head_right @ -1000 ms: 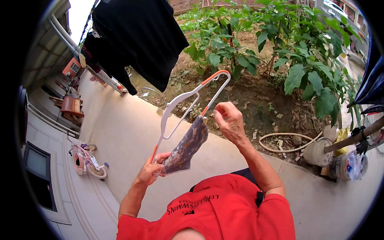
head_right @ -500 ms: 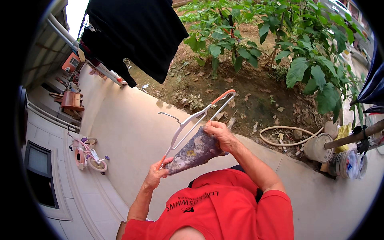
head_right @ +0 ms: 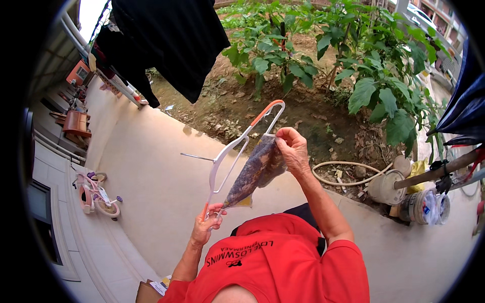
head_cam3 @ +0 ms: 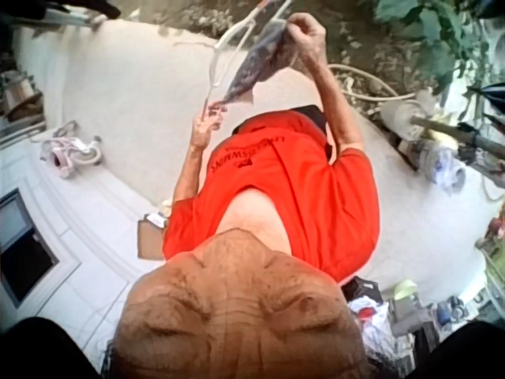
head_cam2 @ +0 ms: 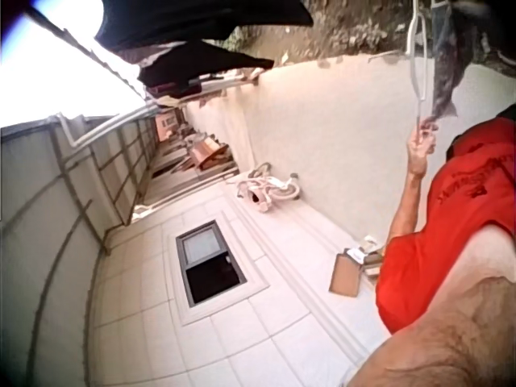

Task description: The person hangs wet clothes on a clothesline using hangers. They pick up items from a pink basin, place them on hangers, and hang them on the line. The person handles a green Adidas shirt, a beige garment, and a patterned cloth, placing each on a hanger and hanging it on the line.

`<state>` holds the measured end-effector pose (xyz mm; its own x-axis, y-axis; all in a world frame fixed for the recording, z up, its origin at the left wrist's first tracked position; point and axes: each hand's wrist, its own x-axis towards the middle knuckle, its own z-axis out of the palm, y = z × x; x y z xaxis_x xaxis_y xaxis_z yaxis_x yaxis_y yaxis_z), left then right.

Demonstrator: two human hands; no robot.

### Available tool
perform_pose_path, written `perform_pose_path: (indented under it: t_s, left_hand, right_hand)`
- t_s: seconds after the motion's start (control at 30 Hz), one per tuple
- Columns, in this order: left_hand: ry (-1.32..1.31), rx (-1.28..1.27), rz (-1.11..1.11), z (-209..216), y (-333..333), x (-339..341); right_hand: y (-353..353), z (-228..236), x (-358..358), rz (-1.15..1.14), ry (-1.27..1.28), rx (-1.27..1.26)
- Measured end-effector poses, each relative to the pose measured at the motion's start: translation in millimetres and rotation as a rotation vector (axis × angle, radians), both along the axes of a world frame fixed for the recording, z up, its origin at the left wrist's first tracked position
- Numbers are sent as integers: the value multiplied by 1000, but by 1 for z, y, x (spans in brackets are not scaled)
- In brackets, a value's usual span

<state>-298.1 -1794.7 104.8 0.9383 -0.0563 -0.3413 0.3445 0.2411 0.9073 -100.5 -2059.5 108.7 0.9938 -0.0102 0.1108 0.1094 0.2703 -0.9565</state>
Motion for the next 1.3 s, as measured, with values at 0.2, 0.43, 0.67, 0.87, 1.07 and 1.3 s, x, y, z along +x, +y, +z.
perform_pose_path:
  t_s: [0.2,0.43,0.67,0.87,1.07,1.3]
  left_hand:
    - [-40,-28,-63,8,8,10]
    - [-85,137,-240,44,42,31]
    - [-89,190,-452,99,78,59]
    - [-125,276,-477,171,85,92]
    - [-637,-49,130,191,96,113]
    - [-393,-144,192,142,95,94]
  right_hand:
    - [-9,42,8,-225,-555,-657]
    - [-49,117,7,-309,-824,-1058]
    - [-89,176,5,750,-404,-1040]
    - [-100,228,-54,654,-435,-807]
    - [-113,289,-66,79,-548,-831]
    - [-120,398,-18,-235,-636,-779]
